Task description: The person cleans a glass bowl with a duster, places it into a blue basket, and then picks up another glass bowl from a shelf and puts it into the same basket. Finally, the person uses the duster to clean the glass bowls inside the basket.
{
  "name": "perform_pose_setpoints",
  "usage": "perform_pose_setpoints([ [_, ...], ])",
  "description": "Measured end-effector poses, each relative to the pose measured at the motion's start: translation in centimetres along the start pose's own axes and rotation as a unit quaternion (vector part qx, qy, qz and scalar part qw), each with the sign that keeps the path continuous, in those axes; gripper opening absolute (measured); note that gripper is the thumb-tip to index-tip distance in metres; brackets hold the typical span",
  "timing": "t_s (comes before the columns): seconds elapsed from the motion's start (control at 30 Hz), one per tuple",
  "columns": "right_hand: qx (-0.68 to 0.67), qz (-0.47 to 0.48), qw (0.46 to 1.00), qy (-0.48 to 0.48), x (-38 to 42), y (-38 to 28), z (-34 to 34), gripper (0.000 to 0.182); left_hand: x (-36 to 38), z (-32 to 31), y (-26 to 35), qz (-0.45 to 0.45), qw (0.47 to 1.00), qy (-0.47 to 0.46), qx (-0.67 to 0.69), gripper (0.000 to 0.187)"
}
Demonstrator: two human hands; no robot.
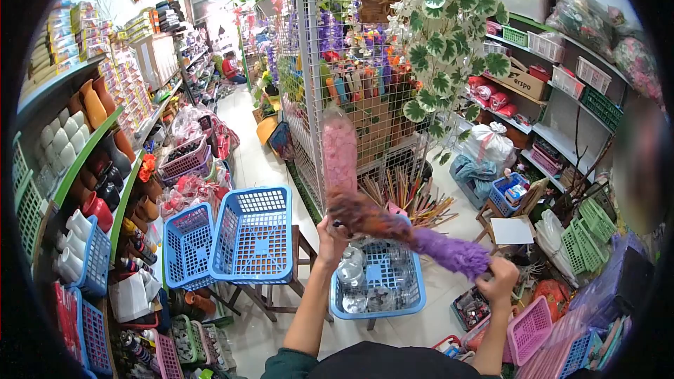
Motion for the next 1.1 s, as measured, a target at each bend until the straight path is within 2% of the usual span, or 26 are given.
perform_pose_setpoints([
  [0.07,-0.055,0.020,0.998,-0.009,0.2,-0.4,-0.3,0.028,0.4,-0.1,0.6,-0.038,0.998,-0.030,0.034,0.067],
  [0.1,-0.055,0.021,0.998,-0.008,0.3,0.2,-0.2,0.028,0.3,0.0,1.3,-0.039,0.998,-0.030,0.034,0.067],
  [0.17,0.004,-0.053,0.999,-0.009,0.6,2.0,-0.1,0.028,0.1,1.1,2.4,-0.030,0.998,0.018,0.045,0.067],
  [0.2,0.024,-0.083,0.996,0.032,1.0,2.3,-0.2,0.028,0.5,-0.2,3.2,-0.026,0.998,0.050,0.029,0.065],
  [0.23,0.023,-0.082,0.996,0.033,1.1,2.3,-0.6,0.028,0.5,-0.1,2.9,-0.028,0.998,0.050,0.028,0.065],
  [0.3,-0.021,-0.076,0.996,0.029,1.4,1.6,-1.2,0.029,0.7,0.6,1.7,-0.042,0.976,0.029,-0.214,0.062],
  [0.4,-0.038,-0.020,0.999,-0.010,1.2,-0.6,-1.7,0.029,0.6,3.8,-1.4,-0.059,0.975,0.004,-0.215,0.070],
  [0.43,-0.035,-0.001,0.999,-0.033,0.8,-1.5,-1.7,0.028,0.6,4.0,-1.1,-0.065,0.966,-0.003,-0.252,0.066],
  [0.5,-0.052,-0.028,0.998,-0.026,0.3,-1.9,-1.4,0.028,0.8,3.0,-0.3,-0.073,0.943,-0.018,-0.323,0.060],
  [0.53,-0.059,-0.028,0.998,-0.010,0.3,-1.9,-1.4,0.027,1.1,1.8,0.1,-0.082,0.965,-0.017,-0.250,0.058],
  [0.57,-0.068,-0.029,0.997,0.008,0.3,-2.0,-1.3,0.027,1.3,1.4,0.3,-0.082,0.964,-0.018,-0.250,0.058],
  [0.6,-0.061,-0.010,0.997,-0.036,0.4,-2.5,-1.4,0.026,1.5,1.4,0.4,-0.072,0.963,-0.008,-0.261,0.057],
  [0.63,-0.062,-0.012,0.997,-0.035,0.5,-2.6,-1.5,0.026,1.6,1.5,0.6,-0.063,0.960,0.002,-0.272,0.057],
  [0.73,-0.083,-0.048,0.994,-0.053,0.6,-2.2,-2.2,0.025,1.9,1.9,0.7,-0.035,0.953,0.032,-0.300,0.056],
  [0.8,-0.079,-0.058,0.995,0.003,0.5,-2.0,-1.8,0.026,2.1,2.0,0.7,-0.028,0.949,0.045,-0.309,0.055],
  [0.9,-0.110,-0.040,0.992,-0.045,1.4,-2.3,-2.6,0.027,2.5,-0.3,1.7,-0.135,0.936,-0.012,-0.324,0.052],
  [0.93,-0.105,-0.056,0.992,-0.047,1.5,-2.0,-3.1,0.027,1.9,-0.9,2.2,-0.134,0.952,-0.018,-0.275,0.049],
  [0.97,-0.104,-0.053,0.992,-0.047,1.8,-1.7,-3.3,0.027,2.7,-1.3,2.4,-0.128,0.932,0.020,-0.338,0.047],
  [1.03,-0.058,-0.125,0.988,-0.076,2.2,-0.2,-4.0,0.028,2.3,-0.5,1.2,-0.049,0.967,0.005,-0.251,0.048],
  [1.1,-0.070,-0.096,0.991,-0.060,2.2,-1.1,-3.8,0.029,2.1,1.2,0.1,-0.039,0.963,-0.013,-0.268,0.049],
])
Point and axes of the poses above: each hand's wrist, its own x-axis away from the middle knuckle, its own z-axis out of the back of the hand, y = z × x, the point moved 7 cm from there along -x, towards the middle knuckle, and after that the axes turned 11 degrees about x, right-handed, at the moved point
